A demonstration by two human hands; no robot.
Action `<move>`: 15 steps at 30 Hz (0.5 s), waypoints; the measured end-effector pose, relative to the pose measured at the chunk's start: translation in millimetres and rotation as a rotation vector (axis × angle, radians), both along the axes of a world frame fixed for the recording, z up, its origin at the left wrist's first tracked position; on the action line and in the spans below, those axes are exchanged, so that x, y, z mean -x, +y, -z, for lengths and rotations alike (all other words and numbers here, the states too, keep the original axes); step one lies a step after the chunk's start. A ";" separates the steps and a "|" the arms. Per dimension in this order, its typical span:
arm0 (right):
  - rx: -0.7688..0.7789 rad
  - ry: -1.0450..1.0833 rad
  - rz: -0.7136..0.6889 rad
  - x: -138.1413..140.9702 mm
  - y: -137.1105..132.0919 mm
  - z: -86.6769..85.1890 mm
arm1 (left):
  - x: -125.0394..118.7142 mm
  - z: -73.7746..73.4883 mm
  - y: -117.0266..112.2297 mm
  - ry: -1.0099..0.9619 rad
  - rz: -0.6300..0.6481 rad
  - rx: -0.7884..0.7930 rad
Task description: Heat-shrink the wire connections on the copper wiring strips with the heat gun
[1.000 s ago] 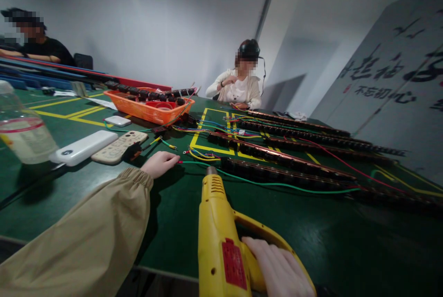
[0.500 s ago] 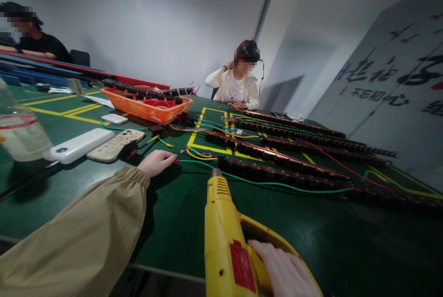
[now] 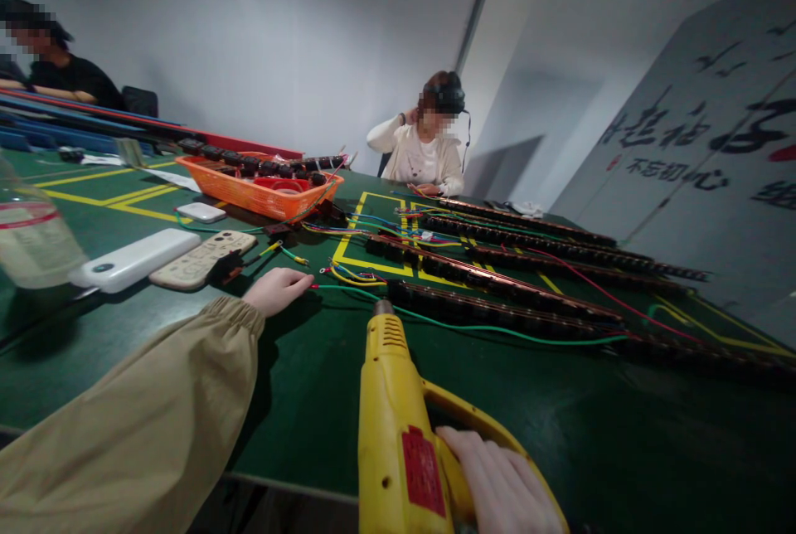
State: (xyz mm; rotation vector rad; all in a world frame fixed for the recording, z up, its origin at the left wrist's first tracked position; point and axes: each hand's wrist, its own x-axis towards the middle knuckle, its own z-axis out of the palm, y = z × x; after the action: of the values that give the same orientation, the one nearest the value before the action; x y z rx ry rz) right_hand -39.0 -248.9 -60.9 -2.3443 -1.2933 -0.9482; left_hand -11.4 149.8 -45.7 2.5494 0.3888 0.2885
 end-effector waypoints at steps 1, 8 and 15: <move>-0.019 0.008 0.010 1.0 3.8 -0.5 | 0.0 -0.1 -0.1 0.002 0.000 -0.005; -0.124 0.127 0.075 10.4 34.5 -2.9 | -0.3 -0.9 -0.6 0.011 -0.007 -0.013; -0.215 0.167 0.029 15.4 61.6 -0.2 | -1.1 -0.5 -1.0 0.000 -0.021 -0.017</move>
State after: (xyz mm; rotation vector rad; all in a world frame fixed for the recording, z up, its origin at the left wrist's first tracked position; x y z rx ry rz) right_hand -54.4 -187.3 -60.7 -2.2285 -1.0416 -0.8343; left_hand -10.3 148.8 -45.2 2.5629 0.4156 0.3005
